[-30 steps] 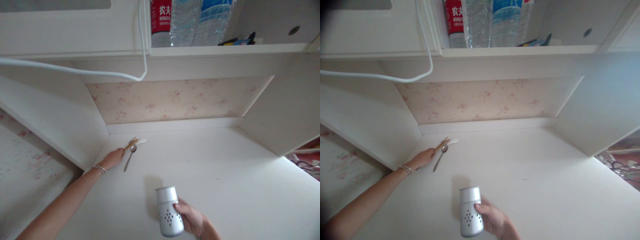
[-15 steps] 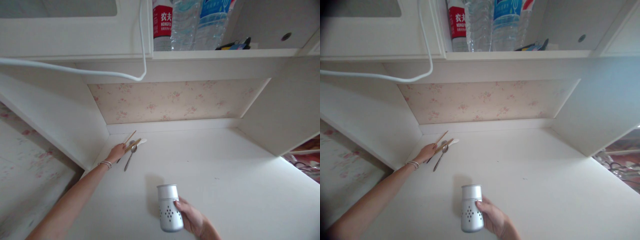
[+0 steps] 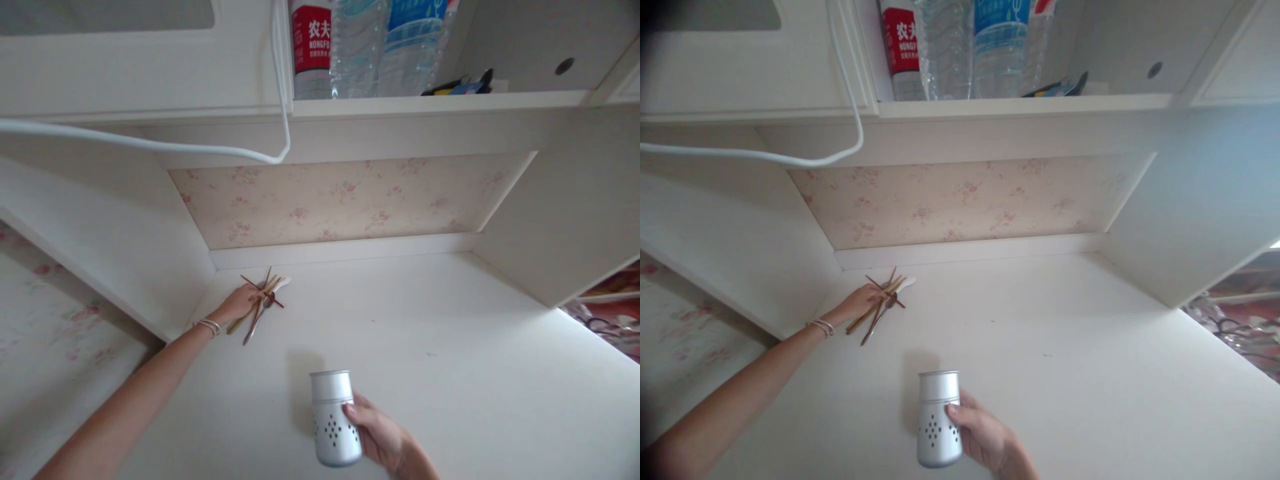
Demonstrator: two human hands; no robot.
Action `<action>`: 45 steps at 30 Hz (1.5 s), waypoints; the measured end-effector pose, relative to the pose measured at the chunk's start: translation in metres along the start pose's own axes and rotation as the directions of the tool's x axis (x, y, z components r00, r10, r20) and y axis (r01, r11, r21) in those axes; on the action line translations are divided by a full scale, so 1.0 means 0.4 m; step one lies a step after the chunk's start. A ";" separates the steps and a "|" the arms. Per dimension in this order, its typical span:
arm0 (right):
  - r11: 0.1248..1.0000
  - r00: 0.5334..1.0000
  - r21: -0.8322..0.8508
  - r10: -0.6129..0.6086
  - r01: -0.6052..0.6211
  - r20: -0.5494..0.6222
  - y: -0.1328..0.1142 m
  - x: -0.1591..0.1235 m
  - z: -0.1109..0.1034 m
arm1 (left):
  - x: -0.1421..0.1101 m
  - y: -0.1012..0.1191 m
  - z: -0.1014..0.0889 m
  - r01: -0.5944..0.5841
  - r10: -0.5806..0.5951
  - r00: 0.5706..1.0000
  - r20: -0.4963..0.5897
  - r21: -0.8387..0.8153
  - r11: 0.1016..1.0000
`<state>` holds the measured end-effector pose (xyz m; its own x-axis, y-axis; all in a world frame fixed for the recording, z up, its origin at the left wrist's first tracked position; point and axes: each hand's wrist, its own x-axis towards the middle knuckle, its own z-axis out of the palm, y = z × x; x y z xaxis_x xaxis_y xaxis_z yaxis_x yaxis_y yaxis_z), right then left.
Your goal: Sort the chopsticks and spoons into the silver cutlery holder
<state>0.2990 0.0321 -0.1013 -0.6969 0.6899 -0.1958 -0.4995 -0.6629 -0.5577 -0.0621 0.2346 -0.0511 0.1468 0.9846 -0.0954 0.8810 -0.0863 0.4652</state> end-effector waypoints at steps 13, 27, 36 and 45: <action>0.999 1.000 -0.037 0.002 -0.002 0.015 -0.009 -0.001 0.020 | 0.038 -0.037 0.040 -0.102 0.097 0.995 0.032 0.241 0.965; 0.999 1.000 -0.040 0.010 -0.009 0.028 -0.015 -0.002 0.024 | 0.039 -0.053 0.046 0.008 0.003 0.999 -0.032 0.348 0.938; 0.999 0.999 -0.041 0.008 -0.007 0.032 -0.019 -0.002 0.032 | 0.045 -0.051 0.047 -0.010 0.027 0.999 -0.045 0.334 0.943; 1.000 0.999 -0.026 -0.003 0.004 0.049 -0.020 -0.002 0.034 | 0.073 -0.021 0.051 0.046 0.003 0.992 -0.124 0.385 0.922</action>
<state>0.2967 0.0329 -0.0856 -0.7200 0.6766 -0.1542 -0.4887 -0.6521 -0.5796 -0.0561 0.2610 -0.0760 0.0922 0.9956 0.0158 0.9919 -0.0933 0.0858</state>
